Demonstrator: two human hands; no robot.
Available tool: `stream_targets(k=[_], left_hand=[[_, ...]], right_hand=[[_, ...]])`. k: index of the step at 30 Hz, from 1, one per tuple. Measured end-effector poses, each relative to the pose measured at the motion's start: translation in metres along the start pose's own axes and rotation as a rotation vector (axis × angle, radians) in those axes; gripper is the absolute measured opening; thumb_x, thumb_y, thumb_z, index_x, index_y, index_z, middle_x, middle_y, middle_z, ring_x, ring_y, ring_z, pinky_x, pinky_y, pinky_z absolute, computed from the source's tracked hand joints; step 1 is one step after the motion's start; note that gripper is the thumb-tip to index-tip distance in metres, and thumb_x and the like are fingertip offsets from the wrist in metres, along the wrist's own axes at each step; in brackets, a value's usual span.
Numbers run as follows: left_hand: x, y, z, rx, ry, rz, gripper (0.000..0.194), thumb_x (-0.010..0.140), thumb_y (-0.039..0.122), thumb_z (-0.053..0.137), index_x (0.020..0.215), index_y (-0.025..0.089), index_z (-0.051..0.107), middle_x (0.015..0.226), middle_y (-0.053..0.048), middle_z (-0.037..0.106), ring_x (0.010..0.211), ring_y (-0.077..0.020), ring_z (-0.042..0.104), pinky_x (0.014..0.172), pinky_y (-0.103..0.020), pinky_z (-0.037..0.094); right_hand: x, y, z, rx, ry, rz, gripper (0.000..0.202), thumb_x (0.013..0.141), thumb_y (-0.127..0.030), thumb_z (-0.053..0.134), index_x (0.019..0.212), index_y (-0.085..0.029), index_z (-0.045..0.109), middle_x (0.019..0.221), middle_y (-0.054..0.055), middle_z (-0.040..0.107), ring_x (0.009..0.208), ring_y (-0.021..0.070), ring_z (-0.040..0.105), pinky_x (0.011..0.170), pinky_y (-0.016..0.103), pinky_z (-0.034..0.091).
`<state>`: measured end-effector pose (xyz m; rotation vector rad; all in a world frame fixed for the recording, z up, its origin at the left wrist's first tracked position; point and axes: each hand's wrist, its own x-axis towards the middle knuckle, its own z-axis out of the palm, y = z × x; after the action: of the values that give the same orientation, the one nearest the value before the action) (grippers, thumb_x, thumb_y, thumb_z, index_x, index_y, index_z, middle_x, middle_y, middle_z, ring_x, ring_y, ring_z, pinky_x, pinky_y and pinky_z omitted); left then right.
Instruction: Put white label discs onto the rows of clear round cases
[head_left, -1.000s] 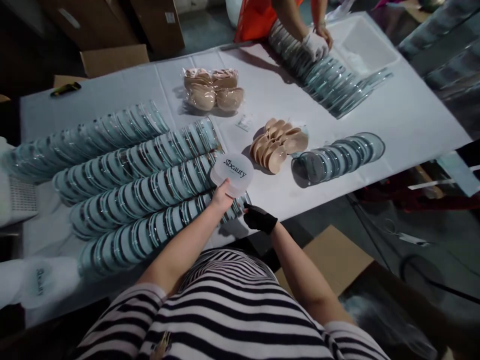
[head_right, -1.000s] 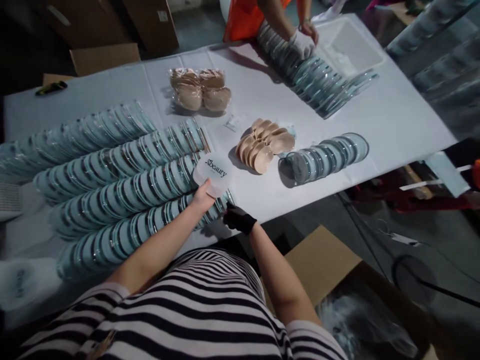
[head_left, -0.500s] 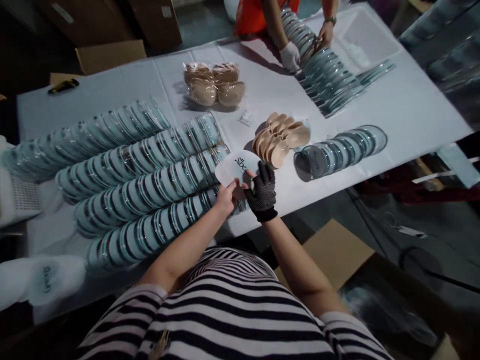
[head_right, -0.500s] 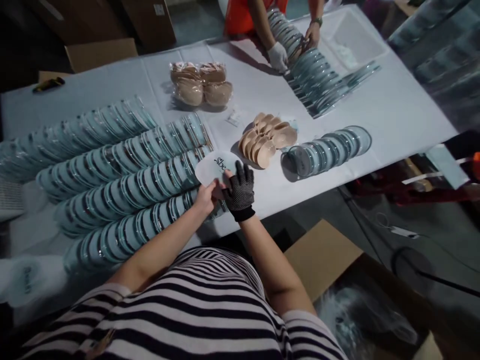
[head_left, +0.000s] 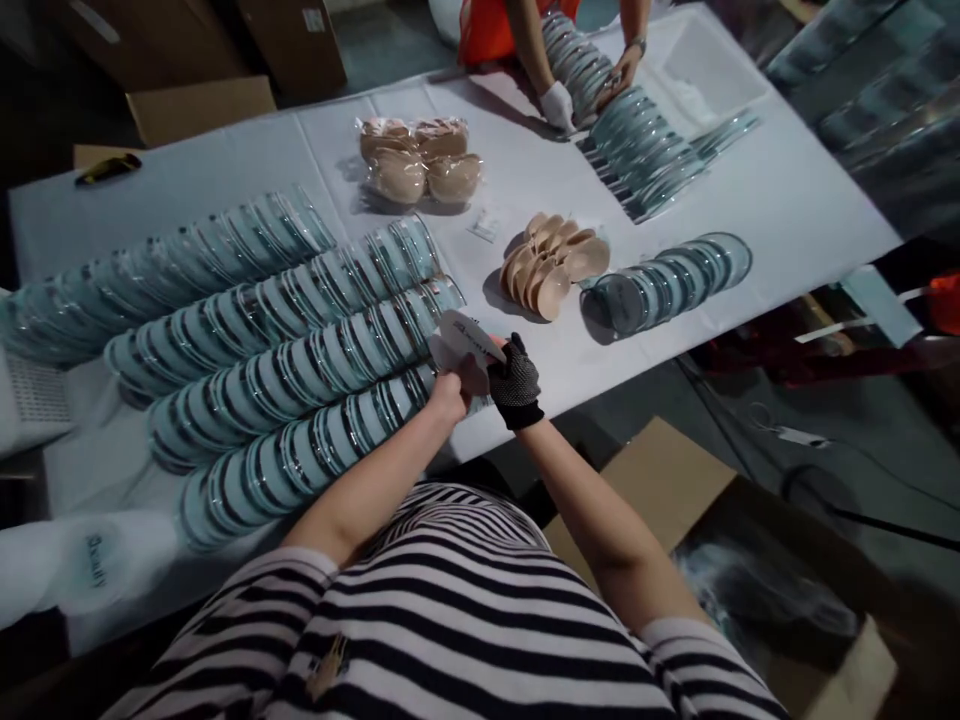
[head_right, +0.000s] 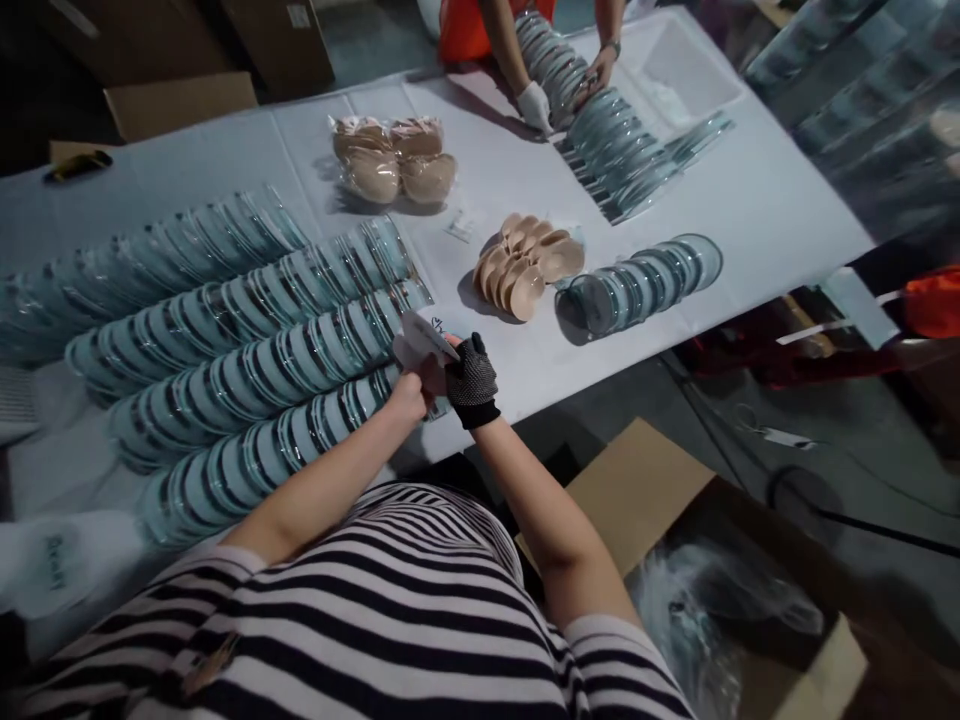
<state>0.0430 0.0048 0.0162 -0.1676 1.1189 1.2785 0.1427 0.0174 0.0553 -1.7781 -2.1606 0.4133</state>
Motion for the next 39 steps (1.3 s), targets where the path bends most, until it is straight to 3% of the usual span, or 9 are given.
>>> stream_targets(k=[4,6,10,13,17,21,30,36,39], left_hand=[[0.004,0.016,-0.004,-0.043,-0.008,0.007,0.026,0.091,0.008,0.059,0.113,0.018,0.068,0.099,-0.004,0.078,0.103,-0.0213,0.071,0.101,-0.038,0.053],[0.010,0.030,-0.007,-0.079,-0.030,0.028,0.028,0.094,0.013,0.057,0.120,0.018,0.066,0.104,-0.005,0.077,0.106,-0.0221,0.071,0.100,-0.039,0.054],[0.021,0.046,-0.012,-0.129,-0.088,0.047,0.034,0.098,0.020,0.051,0.131,0.017,0.061,0.118,-0.008,0.074,0.117,-0.0246,0.066,0.103,-0.042,0.052],[0.025,0.045,-0.015,-0.137,-0.107,0.055,0.038,0.098,0.020,0.051,0.135,0.018,0.059,0.128,-0.010,0.069,0.125,-0.0257,0.061,0.107,-0.043,0.049],[0.024,0.042,-0.016,-0.127,-0.092,0.059,0.040,0.097,0.019,0.052,0.136,0.018,0.058,0.135,-0.011,0.065,0.130,-0.0263,0.057,0.110,-0.045,0.047],[0.025,0.042,-0.018,-0.122,-0.067,0.048,0.039,0.097,0.019,0.053,0.136,0.018,0.058,0.134,-0.011,0.065,0.129,-0.0266,0.058,0.110,-0.045,0.047],[0.027,0.038,-0.022,-0.130,-0.078,0.051,0.034,0.096,0.016,0.053,0.129,0.019,0.063,0.120,-0.008,0.073,0.116,-0.0247,0.066,0.106,-0.046,0.049],[0.029,0.034,-0.016,-0.137,-0.008,0.104,0.039,0.091,0.013,0.060,0.129,0.020,0.063,0.122,-0.009,0.072,0.118,-0.0279,0.065,0.105,-0.050,0.050],[0.028,0.032,-0.014,-0.135,-0.019,0.150,0.044,0.086,0.012,0.066,0.129,0.019,0.063,0.123,-0.011,0.072,0.120,-0.0283,0.065,0.106,-0.048,0.049]], right_hand=[[-0.048,0.020,-0.018,0.031,0.102,0.346,0.045,0.099,-0.029,0.035,0.128,-0.010,0.066,0.114,0.019,0.071,0.107,0.0285,0.068,0.093,0.038,0.054],[-0.088,0.036,-0.029,-0.018,0.102,0.364,0.046,0.100,-0.031,0.035,0.130,-0.012,0.065,0.110,0.019,0.072,0.102,0.0287,0.069,0.089,0.037,0.055],[-0.138,0.041,-0.024,-0.098,-0.338,0.233,0.048,0.095,-0.025,0.045,0.142,-0.025,0.057,0.108,0.010,0.075,0.090,0.0259,0.072,0.080,0.034,0.056],[-0.122,0.017,0.002,-0.122,-0.506,0.176,0.051,0.098,-0.027,0.042,0.148,-0.027,0.046,0.111,0.008,0.074,0.088,0.0236,0.072,0.077,0.032,0.054],[-0.080,-0.006,0.026,-0.143,-0.520,0.235,0.040,0.102,-0.032,0.037,0.139,-0.024,0.051,0.107,0.010,0.074,0.088,0.0227,0.072,0.075,0.032,0.052],[-0.076,0.005,0.025,-0.190,-0.542,0.233,0.033,0.101,-0.036,0.039,0.123,-0.019,0.058,0.098,0.013,0.074,0.089,0.0247,0.072,0.073,0.031,0.051],[-0.054,0.004,0.054,-0.108,-0.642,0.286,0.038,0.103,-0.027,0.034,0.134,-0.021,0.055,0.105,0.016,0.074,0.095,0.0252,0.072,0.081,0.038,0.053],[-0.046,0.027,0.038,0.325,-0.961,0.364,0.033,0.098,-0.029,0.042,0.121,-0.018,0.064,0.075,0.005,0.075,0.054,0.0142,0.065,0.058,0.024,0.053],[-0.024,0.040,0.022,0.280,-0.692,0.363,0.037,0.098,-0.035,0.040,0.114,-0.015,0.067,0.088,0.011,0.076,0.070,0.0181,0.069,0.069,0.029,0.055]])
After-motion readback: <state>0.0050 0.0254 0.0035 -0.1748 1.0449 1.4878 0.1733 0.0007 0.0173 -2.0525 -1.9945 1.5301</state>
